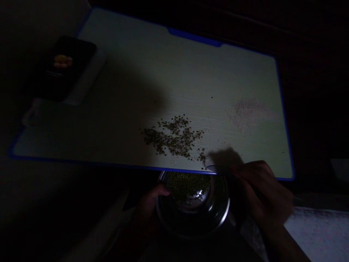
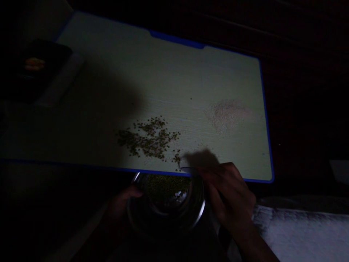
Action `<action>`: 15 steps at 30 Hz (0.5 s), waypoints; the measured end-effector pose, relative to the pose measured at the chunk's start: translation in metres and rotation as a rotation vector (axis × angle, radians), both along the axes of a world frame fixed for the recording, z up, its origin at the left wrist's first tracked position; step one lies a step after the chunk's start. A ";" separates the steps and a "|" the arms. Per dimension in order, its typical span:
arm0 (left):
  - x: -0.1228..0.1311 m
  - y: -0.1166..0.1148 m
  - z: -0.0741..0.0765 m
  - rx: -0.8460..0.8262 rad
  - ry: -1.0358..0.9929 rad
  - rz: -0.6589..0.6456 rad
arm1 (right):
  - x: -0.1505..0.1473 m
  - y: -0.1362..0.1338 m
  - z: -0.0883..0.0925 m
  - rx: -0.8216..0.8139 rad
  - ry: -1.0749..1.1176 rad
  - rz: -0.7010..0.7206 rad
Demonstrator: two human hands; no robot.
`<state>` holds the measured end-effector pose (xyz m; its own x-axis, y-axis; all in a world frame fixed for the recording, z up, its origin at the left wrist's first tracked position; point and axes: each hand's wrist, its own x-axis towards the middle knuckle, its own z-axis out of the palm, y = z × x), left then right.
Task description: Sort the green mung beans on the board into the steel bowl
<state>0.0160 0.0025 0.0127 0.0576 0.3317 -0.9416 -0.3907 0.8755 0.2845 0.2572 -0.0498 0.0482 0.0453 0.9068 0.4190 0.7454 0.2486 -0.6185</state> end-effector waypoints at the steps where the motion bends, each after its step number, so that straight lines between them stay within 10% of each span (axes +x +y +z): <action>1: 0.000 0.000 -0.001 0.005 -0.009 -0.001 | -0.001 -0.001 0.000 0.003 0.002 0.001; 15: -0.018 -0.001 -0.017 -0.042 -0.070 0.028 | -0.006 0.006 -0.006 -0.017 0.031 0.072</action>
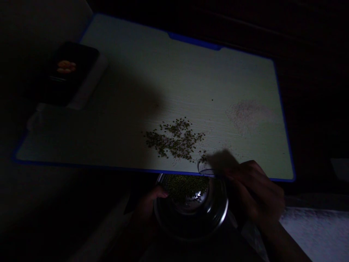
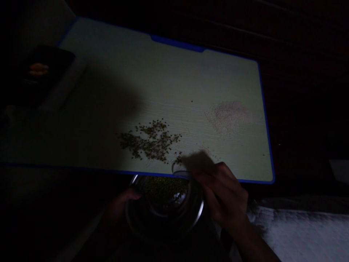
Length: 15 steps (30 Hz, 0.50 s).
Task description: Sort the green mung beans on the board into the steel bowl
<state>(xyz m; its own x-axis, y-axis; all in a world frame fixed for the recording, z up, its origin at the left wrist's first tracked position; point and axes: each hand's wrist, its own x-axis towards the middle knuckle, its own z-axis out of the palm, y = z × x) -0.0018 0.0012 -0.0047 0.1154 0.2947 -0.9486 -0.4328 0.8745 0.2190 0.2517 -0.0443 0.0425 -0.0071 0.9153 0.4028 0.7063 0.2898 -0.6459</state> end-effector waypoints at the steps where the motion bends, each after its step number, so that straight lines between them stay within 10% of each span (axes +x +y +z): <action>1: -0.001 -0.001 -0.003 0.016 0.022 -0.028 | 0.000 -0.001 0.000 0.001 0.003 0.016; 15: 0.014 0.031 0.026 -0.044 0.128 -0.027 | 0.009 0.000 0.002 0.000 -0.037 -0.196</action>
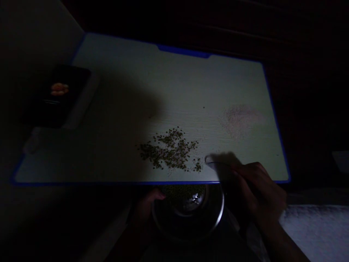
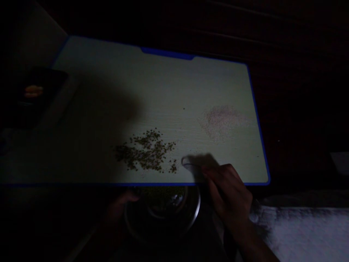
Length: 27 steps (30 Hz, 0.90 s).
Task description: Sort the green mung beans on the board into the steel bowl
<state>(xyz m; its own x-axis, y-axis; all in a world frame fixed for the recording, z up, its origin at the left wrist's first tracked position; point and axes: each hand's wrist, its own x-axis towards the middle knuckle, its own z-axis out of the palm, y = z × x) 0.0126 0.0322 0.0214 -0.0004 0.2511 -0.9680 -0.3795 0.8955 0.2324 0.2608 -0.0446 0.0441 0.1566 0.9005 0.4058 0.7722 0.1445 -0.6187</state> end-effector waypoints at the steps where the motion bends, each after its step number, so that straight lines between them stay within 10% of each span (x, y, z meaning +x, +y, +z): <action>1: 0.001 0.001 -0.001 -0.033 0.032 -0.010 | 0.002 0.002 0.001 0.004 0.002 -0.008; 27: -0.005 -0.015 -0.024 -0.015 -0.064 -0.051 | 0.001 -0.002 -0.002 0.026 0.032 0.261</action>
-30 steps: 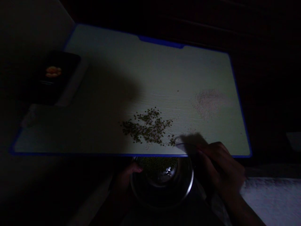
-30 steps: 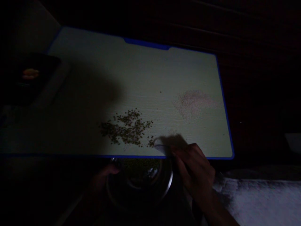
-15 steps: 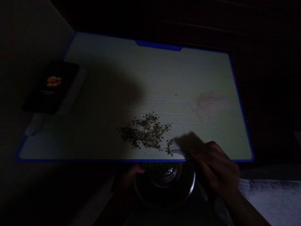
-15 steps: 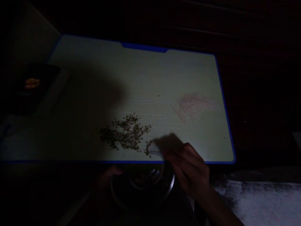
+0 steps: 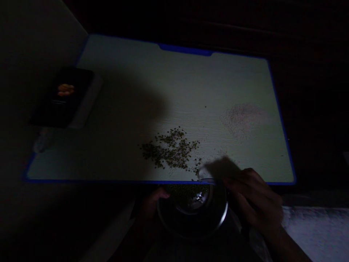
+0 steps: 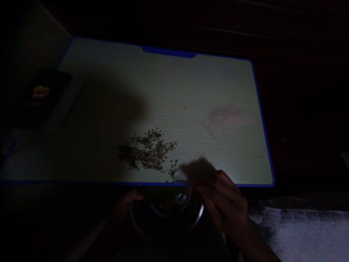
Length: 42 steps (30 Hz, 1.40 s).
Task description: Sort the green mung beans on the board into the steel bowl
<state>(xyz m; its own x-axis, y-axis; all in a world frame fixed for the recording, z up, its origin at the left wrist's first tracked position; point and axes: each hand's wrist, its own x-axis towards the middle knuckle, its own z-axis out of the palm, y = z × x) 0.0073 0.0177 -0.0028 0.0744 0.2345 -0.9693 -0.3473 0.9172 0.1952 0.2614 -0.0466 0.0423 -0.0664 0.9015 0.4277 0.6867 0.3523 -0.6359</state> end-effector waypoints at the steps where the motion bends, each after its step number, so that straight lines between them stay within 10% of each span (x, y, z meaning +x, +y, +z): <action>1: 0.000 0.000 0.001 0.001 -0.010 0.018 | 0.000 -0.001 0.000 0.003 -0.007 0.004; 42: -0.011 0.002 -0.001 -0.014 -0.129 0.098 | -0.027 0.005 0.011 0.016 -0.066 0.010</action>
<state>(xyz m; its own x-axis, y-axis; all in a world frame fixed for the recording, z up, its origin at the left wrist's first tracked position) -0.0037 0.0194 -0.0033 0.1759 0.2331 -0.9564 -0.4564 0.8801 0.1306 0.2344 -0.0412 0.0529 -0.1035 0.8938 0.4363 0.7232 0.3688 -0.5839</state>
